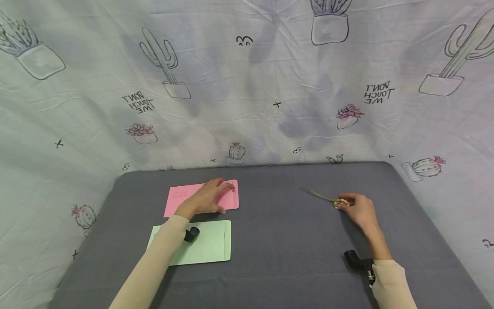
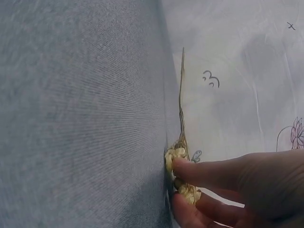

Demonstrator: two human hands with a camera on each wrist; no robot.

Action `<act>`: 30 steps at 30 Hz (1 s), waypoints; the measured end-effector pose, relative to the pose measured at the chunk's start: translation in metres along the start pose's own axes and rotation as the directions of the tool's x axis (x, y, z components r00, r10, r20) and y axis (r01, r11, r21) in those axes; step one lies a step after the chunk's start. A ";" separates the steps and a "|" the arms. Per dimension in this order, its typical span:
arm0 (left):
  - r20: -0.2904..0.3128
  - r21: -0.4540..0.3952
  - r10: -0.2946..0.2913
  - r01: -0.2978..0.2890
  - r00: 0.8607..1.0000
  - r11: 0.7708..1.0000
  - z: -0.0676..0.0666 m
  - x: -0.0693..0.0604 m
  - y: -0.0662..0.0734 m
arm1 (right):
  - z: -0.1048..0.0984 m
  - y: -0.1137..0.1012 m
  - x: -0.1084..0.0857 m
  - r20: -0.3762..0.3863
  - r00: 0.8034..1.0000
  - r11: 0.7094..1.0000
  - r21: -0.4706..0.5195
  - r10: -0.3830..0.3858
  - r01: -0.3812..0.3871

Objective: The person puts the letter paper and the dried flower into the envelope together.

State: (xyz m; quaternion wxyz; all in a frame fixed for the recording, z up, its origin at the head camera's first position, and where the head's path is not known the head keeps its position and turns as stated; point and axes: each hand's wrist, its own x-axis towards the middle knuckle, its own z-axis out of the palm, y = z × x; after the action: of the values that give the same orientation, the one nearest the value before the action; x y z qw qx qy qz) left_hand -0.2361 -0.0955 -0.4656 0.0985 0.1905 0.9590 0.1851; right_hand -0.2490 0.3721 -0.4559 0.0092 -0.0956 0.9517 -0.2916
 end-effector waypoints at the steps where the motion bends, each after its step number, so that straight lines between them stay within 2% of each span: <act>1: -0.001 -0.001 0.001 -0.001 1.000 1.000 -0.001 0.001 0.000 | 0.000 0.000 0.000 -0.005 1.000 1.000 0.002 -0.003 0.003; 6: -0.001 -0.013 0.002 -0.002 1.000 1.000 -0.003 0.003 -0.002 | 0.005 -0.003 0.003 -0.051 0.999 1.000 0.011 -0.018 0.019; 9: 0.001 -0.019 0.001 -0.001 1.000 1.000 -0.004 0.005 -0.003 | 0.008 -0.007 0.007 -0.053 0.998 1.000 0.022 -0.017 0.019; 19: 0.009 -0.005 -0.002 0.002 1.000 1.000 -0.005 0.009 -0.006 | 0.028 -0.028 0.025 -0.010 0.998 0.995 0.074 -0.064 0.065; 23: 0.006 0.022 -0.004 0.003 1.000 1.000 -0.006 0.011 -0.006 | 0.037 -0.039 0.035 0.000 0.995 0.991 0.094 -0.101 0.101; 30: 0.003 0.023 -0.004 0.004 1.000 1.000 -0.008 0.015 -0.005 | 0.055 -0.062 0.049 0.013 0.986 0.978 0.127 -0.169 0.166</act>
State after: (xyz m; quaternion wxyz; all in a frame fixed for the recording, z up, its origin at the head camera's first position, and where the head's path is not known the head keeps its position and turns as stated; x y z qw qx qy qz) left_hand -0.2531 -0.0968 -0.4626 0.0980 0.1899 0.9614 0.1736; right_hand -0.2817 0.2817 -0.4652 0.0017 -0.1781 0.9199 -0.3495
